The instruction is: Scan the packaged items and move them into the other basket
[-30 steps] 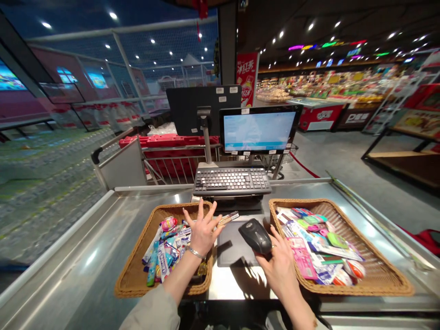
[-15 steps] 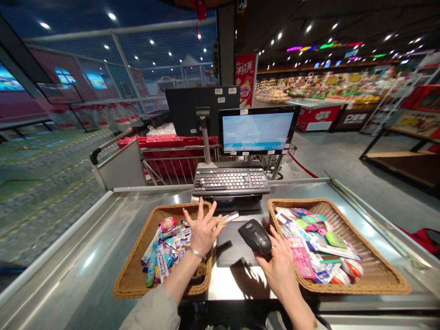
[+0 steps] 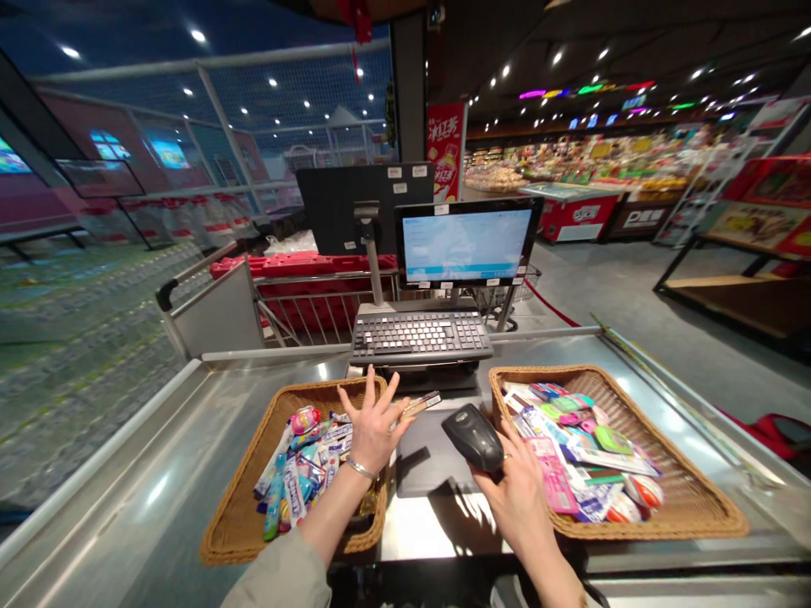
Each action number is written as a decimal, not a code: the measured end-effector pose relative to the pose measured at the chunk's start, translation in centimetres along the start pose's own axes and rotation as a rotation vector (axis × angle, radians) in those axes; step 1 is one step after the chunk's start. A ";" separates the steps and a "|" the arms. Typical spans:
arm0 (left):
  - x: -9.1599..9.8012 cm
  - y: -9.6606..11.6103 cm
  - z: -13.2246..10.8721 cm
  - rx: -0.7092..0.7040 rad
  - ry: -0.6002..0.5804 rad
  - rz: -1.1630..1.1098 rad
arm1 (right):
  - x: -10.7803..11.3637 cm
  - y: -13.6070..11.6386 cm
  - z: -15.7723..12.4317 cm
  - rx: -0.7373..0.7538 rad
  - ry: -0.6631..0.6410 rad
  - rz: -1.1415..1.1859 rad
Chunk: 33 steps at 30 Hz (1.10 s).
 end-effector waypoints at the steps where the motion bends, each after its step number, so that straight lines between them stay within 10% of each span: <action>1: 0.0 0.2 0.1 -0.001 -0.003 -0.007 | 0.2 0.1 0.0 -0.001 0.014 -0.002; 33: -3.9 10.7 4.3 -0.189 -0.030 -0.234 | 8.9 9.1 -2.7 -0.279 0.298 -0.199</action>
Point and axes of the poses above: each hand's wrist, its own z-axis towards the middle knuckle, its own x-axis out of the back of the hand, y = z × x, the point moved 9 cm from there along z, towards the middle knuckle, and after that the axes turned 2 degrees about x, right-handed, at the moved point
